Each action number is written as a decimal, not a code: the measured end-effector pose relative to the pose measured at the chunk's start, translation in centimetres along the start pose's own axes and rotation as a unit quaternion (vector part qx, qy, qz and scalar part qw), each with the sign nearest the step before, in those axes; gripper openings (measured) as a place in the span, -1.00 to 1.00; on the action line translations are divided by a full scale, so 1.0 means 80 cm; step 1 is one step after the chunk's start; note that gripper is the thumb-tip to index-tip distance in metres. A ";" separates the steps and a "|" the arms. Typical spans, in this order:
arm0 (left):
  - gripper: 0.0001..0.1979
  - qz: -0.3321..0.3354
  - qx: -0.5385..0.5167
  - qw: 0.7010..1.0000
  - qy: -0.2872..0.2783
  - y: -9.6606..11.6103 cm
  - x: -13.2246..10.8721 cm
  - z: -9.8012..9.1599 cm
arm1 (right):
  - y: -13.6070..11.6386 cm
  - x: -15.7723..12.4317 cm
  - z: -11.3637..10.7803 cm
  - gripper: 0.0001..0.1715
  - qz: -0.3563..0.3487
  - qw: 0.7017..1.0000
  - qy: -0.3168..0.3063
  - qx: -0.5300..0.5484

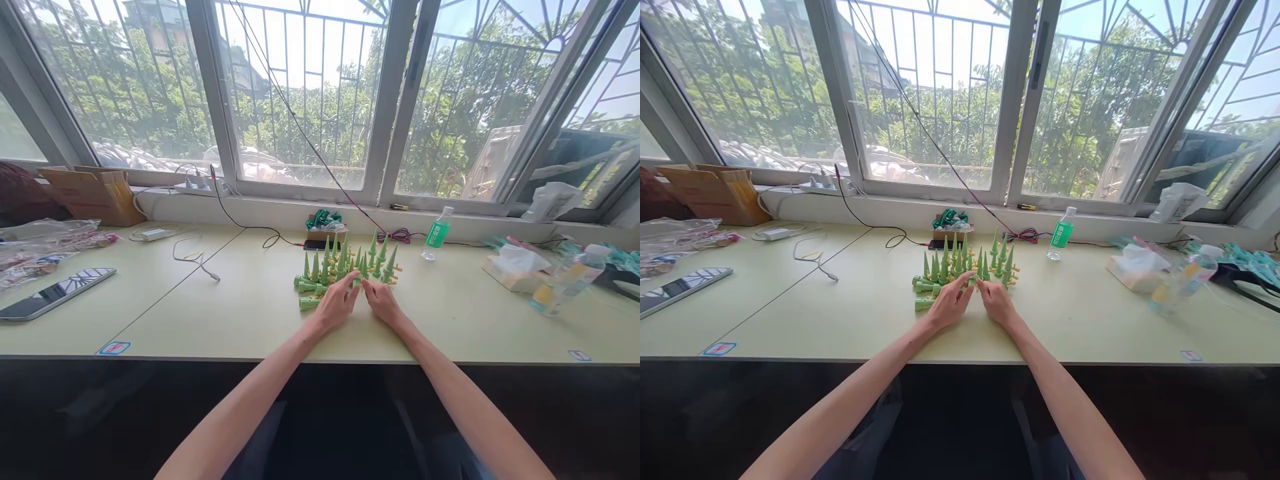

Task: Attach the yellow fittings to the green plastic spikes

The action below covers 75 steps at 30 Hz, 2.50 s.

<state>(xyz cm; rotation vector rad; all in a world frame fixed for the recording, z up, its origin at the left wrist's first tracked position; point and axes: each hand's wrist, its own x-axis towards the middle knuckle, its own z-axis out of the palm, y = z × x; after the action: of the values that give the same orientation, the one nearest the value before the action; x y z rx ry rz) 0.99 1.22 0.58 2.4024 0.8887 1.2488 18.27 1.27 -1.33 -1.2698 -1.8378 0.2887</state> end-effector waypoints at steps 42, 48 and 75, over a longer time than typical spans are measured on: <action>-0.74 -0.017 0.025 1.000 -0.001 -0.003 0.001 0.003 | -0.003 -0.009 0.005 -0.74 -0.043 0.997 -0.012 -0.062; -0.79 -0.005 0.030 0.999 0.011 -0.001 0.001 0.005 | 0.004 -0.007 0.004 -0.69 -0.025 0.996 0.025 -0.086; -0.81 0.002 0.032 0.999 0.025 -0.001 0.001 0.007 | 0.015 0.003 0.003 -0.51 0.090 0.985 0.063 -0.133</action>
<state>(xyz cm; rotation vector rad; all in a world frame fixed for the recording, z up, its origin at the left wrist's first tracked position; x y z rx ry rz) 1.47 1.33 0.23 2.4334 0.9525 1.3057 18.84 2.09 -2.11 -1.6044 -1.6960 0.0574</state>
